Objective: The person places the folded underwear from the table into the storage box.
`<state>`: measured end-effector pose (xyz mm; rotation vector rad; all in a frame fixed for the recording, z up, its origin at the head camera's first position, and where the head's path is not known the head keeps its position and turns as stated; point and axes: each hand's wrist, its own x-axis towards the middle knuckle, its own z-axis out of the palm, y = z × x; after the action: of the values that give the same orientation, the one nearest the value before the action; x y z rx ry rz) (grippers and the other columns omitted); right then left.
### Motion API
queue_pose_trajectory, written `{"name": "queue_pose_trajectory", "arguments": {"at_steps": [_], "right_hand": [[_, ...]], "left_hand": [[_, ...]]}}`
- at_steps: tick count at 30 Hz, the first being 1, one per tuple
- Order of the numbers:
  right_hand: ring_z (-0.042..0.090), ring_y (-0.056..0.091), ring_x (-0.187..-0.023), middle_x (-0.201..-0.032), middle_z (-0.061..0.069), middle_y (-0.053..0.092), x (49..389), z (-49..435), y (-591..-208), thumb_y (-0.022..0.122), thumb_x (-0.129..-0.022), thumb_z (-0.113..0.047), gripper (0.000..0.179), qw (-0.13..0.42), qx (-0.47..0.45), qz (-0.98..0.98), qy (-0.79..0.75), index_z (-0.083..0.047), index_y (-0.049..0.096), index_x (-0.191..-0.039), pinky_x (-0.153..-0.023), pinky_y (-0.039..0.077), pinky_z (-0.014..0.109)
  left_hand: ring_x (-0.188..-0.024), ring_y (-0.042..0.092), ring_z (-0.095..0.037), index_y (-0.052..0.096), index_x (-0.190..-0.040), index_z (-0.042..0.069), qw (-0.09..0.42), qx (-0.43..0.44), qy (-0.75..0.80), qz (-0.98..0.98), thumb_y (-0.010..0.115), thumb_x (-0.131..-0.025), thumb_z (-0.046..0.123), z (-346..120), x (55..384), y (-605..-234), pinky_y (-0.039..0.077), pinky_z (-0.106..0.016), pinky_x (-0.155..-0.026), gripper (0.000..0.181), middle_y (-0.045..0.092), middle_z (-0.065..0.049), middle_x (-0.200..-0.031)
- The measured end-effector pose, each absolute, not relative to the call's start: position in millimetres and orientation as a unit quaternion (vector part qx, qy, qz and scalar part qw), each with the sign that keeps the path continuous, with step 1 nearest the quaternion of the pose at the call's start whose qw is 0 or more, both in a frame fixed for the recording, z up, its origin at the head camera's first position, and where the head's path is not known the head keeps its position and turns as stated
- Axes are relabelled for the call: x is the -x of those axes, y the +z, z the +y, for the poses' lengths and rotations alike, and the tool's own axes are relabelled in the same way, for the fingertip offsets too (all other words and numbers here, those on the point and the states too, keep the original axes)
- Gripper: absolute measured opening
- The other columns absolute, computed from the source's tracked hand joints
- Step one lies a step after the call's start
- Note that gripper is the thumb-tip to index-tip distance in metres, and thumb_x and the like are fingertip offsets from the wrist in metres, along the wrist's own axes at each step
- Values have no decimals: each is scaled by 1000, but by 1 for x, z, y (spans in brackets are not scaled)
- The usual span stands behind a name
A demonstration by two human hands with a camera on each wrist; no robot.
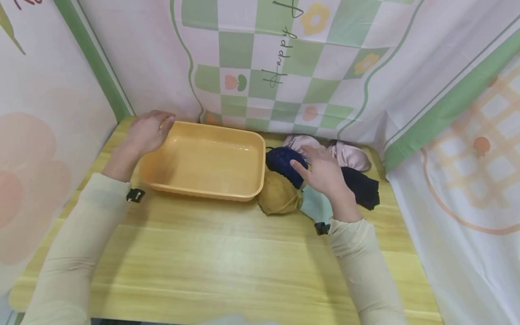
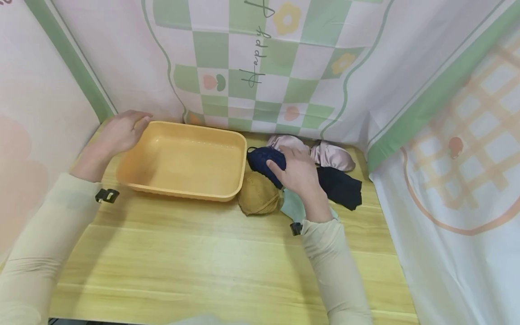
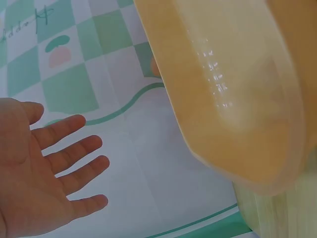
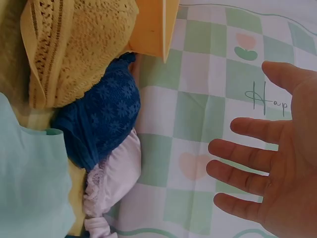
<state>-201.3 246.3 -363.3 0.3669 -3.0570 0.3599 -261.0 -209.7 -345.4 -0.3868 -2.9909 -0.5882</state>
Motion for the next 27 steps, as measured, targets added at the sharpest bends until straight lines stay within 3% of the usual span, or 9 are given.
{"name": "queue_pose_trajectory", "arguments": {"at_steps": [6,18,27], "right_hand": [[41,52,-130,-146,19,53,198,244,-369,48,-100,-58,69,22,-122,-985,123,-8,45,-148,-110,41,58],[45,43,-139,-153,24,45,190,242,-376,41,-100,-63,76,1,-112,-988,111,-6,42,-150,-115,34,60],[45,45,-138,-152,21,47,189,239,-379,39,-99,-67,78,-1,-112,-988,110,-9,42,-151,-110,41,62]], "left_hand": [[-135,44,-49,50,-144,3,36,124,-182,-975,21,-110,36,-214,261,-346,37,-67,-109,56,50,-28,-145],[-133,47,-48,51,-143,2,35,125,-179,-975,26,-110,31,-218,263,-348,39,-66,-108,51,52,-27,-144],[-129,50,-48,52,-141,2,50,118,-186,-974,29,-109,29,-224,264,-350,39,-65,-107,48,56,-28,-139]]}}
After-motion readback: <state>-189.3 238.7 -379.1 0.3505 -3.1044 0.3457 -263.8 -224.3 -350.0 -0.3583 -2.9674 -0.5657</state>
